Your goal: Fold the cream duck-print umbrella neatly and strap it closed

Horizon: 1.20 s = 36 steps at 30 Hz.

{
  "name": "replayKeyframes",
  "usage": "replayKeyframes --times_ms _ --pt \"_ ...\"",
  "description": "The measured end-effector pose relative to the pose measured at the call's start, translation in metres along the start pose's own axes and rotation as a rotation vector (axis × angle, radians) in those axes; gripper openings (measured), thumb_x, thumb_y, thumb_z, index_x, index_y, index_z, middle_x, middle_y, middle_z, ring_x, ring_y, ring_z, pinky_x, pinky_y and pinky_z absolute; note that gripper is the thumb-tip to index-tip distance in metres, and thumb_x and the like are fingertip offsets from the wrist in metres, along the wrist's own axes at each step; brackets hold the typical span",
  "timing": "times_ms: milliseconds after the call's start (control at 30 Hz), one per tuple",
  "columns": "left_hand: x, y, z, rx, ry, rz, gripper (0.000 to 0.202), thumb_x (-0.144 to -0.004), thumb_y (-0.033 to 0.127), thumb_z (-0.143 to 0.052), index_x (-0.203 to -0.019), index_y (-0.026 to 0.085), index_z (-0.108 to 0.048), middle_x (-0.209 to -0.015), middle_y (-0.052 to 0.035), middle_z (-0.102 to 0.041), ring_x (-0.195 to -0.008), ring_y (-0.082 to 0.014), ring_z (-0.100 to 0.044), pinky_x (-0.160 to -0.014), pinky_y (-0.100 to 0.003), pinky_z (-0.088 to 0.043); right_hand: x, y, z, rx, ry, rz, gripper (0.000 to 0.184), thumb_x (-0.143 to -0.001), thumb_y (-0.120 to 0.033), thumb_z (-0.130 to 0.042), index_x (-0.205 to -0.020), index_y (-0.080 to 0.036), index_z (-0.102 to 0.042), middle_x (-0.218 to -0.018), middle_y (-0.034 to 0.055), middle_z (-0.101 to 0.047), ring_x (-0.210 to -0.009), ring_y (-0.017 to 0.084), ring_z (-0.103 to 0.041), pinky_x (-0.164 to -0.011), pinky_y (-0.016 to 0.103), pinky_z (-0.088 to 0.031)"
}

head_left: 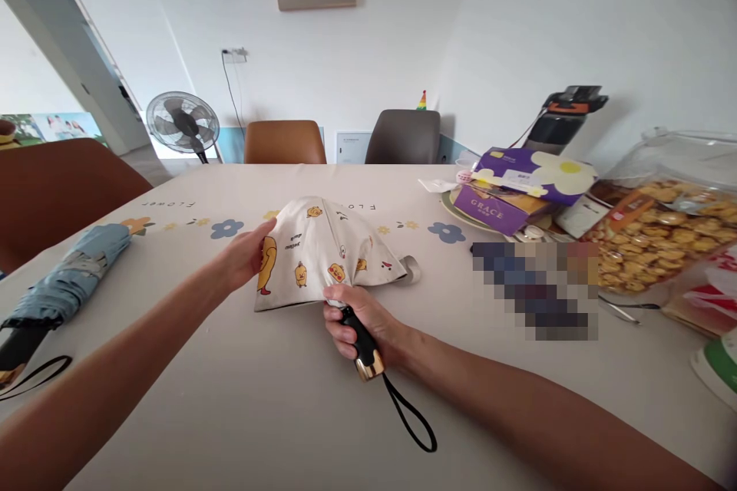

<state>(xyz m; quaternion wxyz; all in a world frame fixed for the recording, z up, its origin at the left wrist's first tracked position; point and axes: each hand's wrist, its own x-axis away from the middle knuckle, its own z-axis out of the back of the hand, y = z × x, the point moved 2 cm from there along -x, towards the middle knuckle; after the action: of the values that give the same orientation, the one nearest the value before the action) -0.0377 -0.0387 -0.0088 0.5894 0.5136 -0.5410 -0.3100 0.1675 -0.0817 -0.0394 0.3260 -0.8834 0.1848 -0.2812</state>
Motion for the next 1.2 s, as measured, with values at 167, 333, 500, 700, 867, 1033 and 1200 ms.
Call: replayKeyframes --times_ms 167,333,500,700,867,1033,1200 --pt "-0.009 -0.012 -0.003 0.155 0.163 -0.115 0.024 -0.066 0.026 -0.071 -0.080 0.016 -0.054 -0.071 -0.0036 -0.064 -0.058 -0.0150 -0.062 -0.057 -0.030 -0.054 0.000 0.001 -0.001 -0.013 0.036 0.063 0.025 -0.076 -0.034 -0.056 -0.064 -0.019 -0.040 -0.048 -0.0088 -0.038 -0.033 0.004 -0.030 -0.033 0.018 -0.032" --pt "-0.008 -0.033 0.007 0.156 0.167 -0.166 0.023 -0.070 0.032 -0.068 -0.082 0.017 -0.054 -0.067 -0.0005 -0.061 -0.055 -0.0113 -0.058 -0.053 -0.024 -0.049 -0.002 0.004 -0.005 0.122 0.114 0.115 0.032 -0.075 -0.040 -0.057 -0.058 -0.019 -0.040 -0.039 -0.0069 -0.039 -0.030 0.006 -0.033 -0.032 0.020 -0.034" --pt "-0.014 -0.034 0.015 -0.098 0.191 -0.119 0.029 -0.065 0.038 -0.068 -0.079 0.017 -0.053 -0.064 0.0016 -0.056 -0.050 -0.0096 -0.051 -0.046 -0.022 -0.041 -0.002 0.005 -0.006 0.205 0.124 0.139 0.032 -0.075 -0.039 -0.057 -0.057 -0.019 -0.041 -0.034 -0.0061 -0.041 -0.028 0.007 -0.035 -0.031 0.021 -0.036" --pt "0.020 -0.013 0.002 -0.501 0.516 -0.626 0.025 -0.074 0.024 -0.054 -0.098 0.022 -0.052 -0.104 -0.0047 -0.057 -0.092 -0.0174 -0.055 -0.076 -0.030 -0.045 -0.002 0.010 -0.009 0.311 0.157 0.198 0.028 -0.073 -0.032 -0.056 -0.053 -0.018 -0.042 -0.032 -0.0040 -0.043 -0.026 0.010 -0.039 -0.028 0.022 -0.035" --pt "0.051 -0.019 -0.041 -0.546 0.231 -0.661 0.033 -0.081 0.038 -0.048 -0.109 0.022 -0.049 -0.121 -0.0078 -0.048 -0.101 -0.0212 -0.055 -0.076 -0.032 -0.049 -0.002 0.013 -0.011 0.308 0.249 0.210 0.023 -0.070 -0.028 -0.056 -0.053 -0.018 -0.043 -0.034 -0.0046 -0.042 -0.026 0.009 -0.038 -0.027 0.023 -0.038" --pt "0.054 -0.019 -0.065 -0.412 0.129 -0.488 0.049 -0.078 0.044 -0.054 -0.119 0.019 -0.044 -0.125 -0.0127 -0.048 -0.095 -0.0228 -0.058 -0.068 -0.029 -0.051 -0.003 0.013 -0.011 0.310 0.247 0.219 0.020 -0.069 -0.026 -0.055 -0.055 -0.018 -0.044 -0.037 -0.0047 -0.042 -0.028 0.010 -0.041 -0.027 0.023 -0.039" --pt "0.046 -0.007 -0.076 -0.099 -0.015 -0.367 0.041 -0.075 0.045 -0.058 -0.101 0.015 -0.057 -0.090 -0.0086 -0.065 -0.080 -0.0227 -0.063 -0.062 -0.030 -0.052 -0.001 0.011 -0.011 0.349 0.187 0.206 0.020 -0.069 -0.024 -0.054 -0.053 -0.018 -0.043 -0.035 -0.0047 -0.044 -0.027 0.010 -0.040 -0.028 0.023 -0.040"
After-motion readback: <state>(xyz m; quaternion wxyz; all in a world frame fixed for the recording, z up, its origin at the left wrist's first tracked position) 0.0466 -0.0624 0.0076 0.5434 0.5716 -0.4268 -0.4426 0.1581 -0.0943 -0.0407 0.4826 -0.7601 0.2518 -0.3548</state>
